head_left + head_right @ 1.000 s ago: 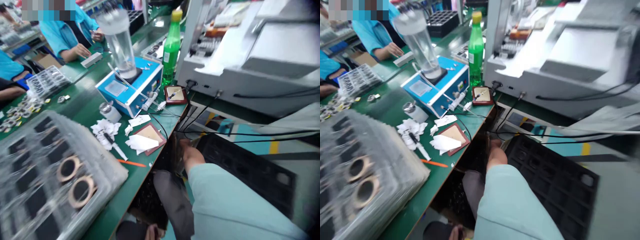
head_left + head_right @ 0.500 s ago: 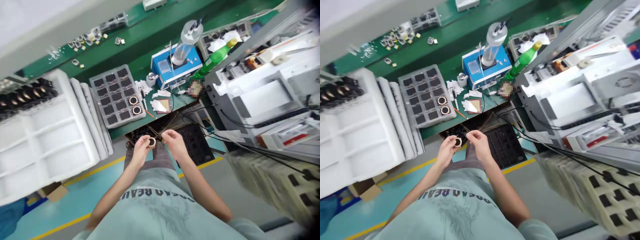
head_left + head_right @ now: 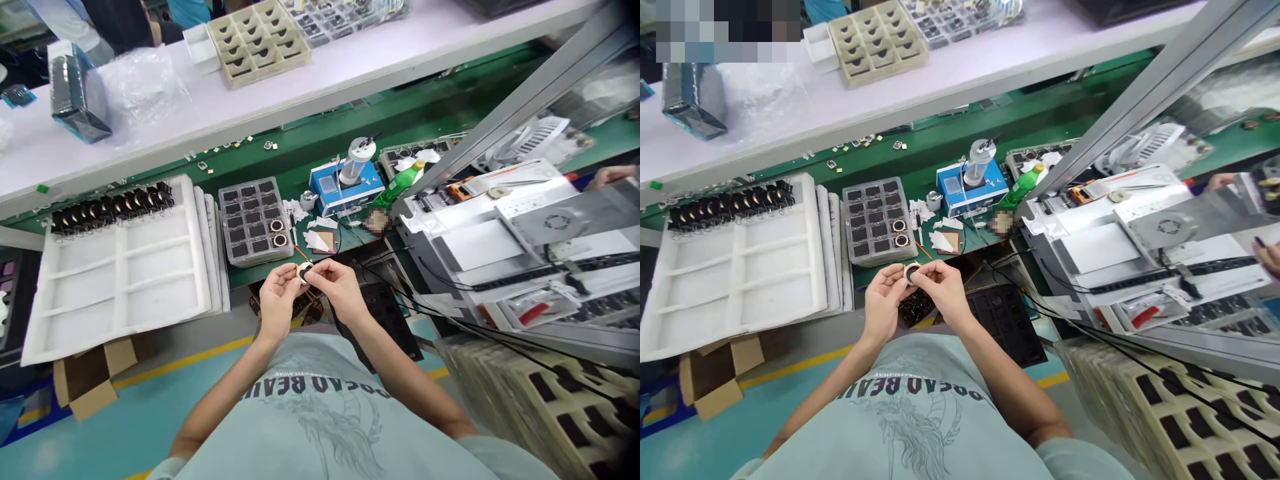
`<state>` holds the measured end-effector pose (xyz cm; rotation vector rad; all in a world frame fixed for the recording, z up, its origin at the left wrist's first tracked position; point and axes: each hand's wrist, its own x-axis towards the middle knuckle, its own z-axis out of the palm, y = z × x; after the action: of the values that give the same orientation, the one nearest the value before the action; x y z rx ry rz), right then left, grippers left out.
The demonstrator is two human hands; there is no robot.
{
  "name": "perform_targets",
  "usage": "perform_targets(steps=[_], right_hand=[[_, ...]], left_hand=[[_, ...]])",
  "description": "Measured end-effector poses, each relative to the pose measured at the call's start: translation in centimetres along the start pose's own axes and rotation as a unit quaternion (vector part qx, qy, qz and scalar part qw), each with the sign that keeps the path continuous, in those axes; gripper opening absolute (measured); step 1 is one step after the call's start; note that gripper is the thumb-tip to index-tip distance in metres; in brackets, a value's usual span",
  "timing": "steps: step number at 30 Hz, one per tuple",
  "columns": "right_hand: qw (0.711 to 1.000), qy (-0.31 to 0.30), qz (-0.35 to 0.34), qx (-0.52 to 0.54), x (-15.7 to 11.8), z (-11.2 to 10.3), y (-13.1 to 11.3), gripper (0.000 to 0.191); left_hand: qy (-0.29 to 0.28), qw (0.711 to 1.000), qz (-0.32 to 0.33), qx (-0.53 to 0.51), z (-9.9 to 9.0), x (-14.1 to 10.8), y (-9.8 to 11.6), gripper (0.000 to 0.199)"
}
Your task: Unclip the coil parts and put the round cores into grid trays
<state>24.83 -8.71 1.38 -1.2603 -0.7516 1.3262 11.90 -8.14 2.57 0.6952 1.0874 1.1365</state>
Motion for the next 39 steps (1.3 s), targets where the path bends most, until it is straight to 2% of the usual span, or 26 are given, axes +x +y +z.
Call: perform_targets(steps=[3, 5, 8, 11, 12, 14, 16, 18, 20, 21, 23, 26, 28, 30, 32, 34, 39], right_hand=[[0.998, 0.026, -0.043, -0.036, 0.4, 1.8, 0.5, 0.026], [0.997, 0.044, -0.051, -0.024, 0.9, 3.1, 0.8, 0.030], [0.999, 0.031, -0.021, 0.029, 1.6, 5.0, 1.2, 0.049], [0.999, 0.020, -0.007, 0.040, 2.0, 6.4, 1.4, 0.042], [0.999, 0.034, -0.028, 0.020, 2.1, 6.7, 1.5, 0.037], [0.989, 0.072, -0.112, -0.071, 2.0, 7.3, 1.6, 0.027], [0.948, 0.083, -0.218, -0.218, 2.0, 7.9, 1.7, 0.021], [0.881, 0.052, -0.296, -0.365, 2.1, 8.6, 2.0, 0.024], [0.827, 0.015, -0.323, -0.460, 2.5, 9.3, 2.2, 0.029], [0.816, 0.001, -0.321, -0.481, 2.8, 9.6, 2.4, 0.028], [0.830, -0.010, -0.292, -0.475, 3.4, 10.0, 2.7, 0.023], [0.896, 0.027, -0.225, -0.382, 4.3, 10.0, 3.0, 0.023], [0.942, 0.064, -0.155, -0.291, 4.9, 9.9, 3.1, 0.025], [0.972, 0.070, -0.080, -0.208, 5.4, 10.0, 3.1, 0.029], [0.985, 0.051, -0.036, -0.161, 5.8, 10.2, 3.0, 0.031], [0.988, 0.028, -0.024, -0.151, 6.0, 10.6, 3.0, 0.030], [0.992, -0.032, 0.026, -0.120, 6.2, 10.8, 2.6, 0.031]], left_hand=[[-0.013, 1.000, 0.021, -0.004, -1.1, 0.4, 0.9, 0.033], [-0.022, 0.999, 0.023, -0.008, -2.2, 0.8, 1.7, 0.034], [-0.033, 0.999, -0.005, -0.026, -4.0, 1.7, 3.1, 0.037], [-0.031, 0.996, -0.050, -0.060, -5.6, 3.0, 4.3, 0.041], [-0.029, 0.995, -0.062, -0.069, -6.1, 3.4, 4.6, 0.041], [-0.026, 0.993, -0.075, -0.082, -6.9, 4.5, 5.2, 0.042], [-0.022, 0.993, -0.076, -0.092, -7.4, 5.5, 5.6, 0.042], [-0.020, 0.992, -0.077, -0.100, -7.8, 6.3, 5.7, 0.043], [-0.022, 0.990, -0.088, -0.105, -8.2, 7.0, 5.7, 0.045], [-0.024, 0.990, -0.095, -0.104, -8.5, 7.3, 5.6, 0.045], [-0.032, 0.991, -0.104, -0.084, -9.0, 7.7, 5.4, 0.044], [-0.034, 0.995, -0.088, -0.020, -10.1, 8.0, 5.0, 0.038], [-0.006, 0.998, -0.059, 0.024, -10.9, 8.0, 4.6, 0.037], [0.012, 0.998, -0.047, 0.049, -11.5, 8.1, 4.2, 0.040], [-0.007, 0.997, -0.062, 0.051, -11.8, 8.1, 3.8, 0.042], [-0.039, 0.996, -0.070, 0.046, -11.8, 8.2, 3.5, 0.041], [-0.076, 0.995, -0.028, 0.063, -11.9, 8.3, 3.5, 0.032]])
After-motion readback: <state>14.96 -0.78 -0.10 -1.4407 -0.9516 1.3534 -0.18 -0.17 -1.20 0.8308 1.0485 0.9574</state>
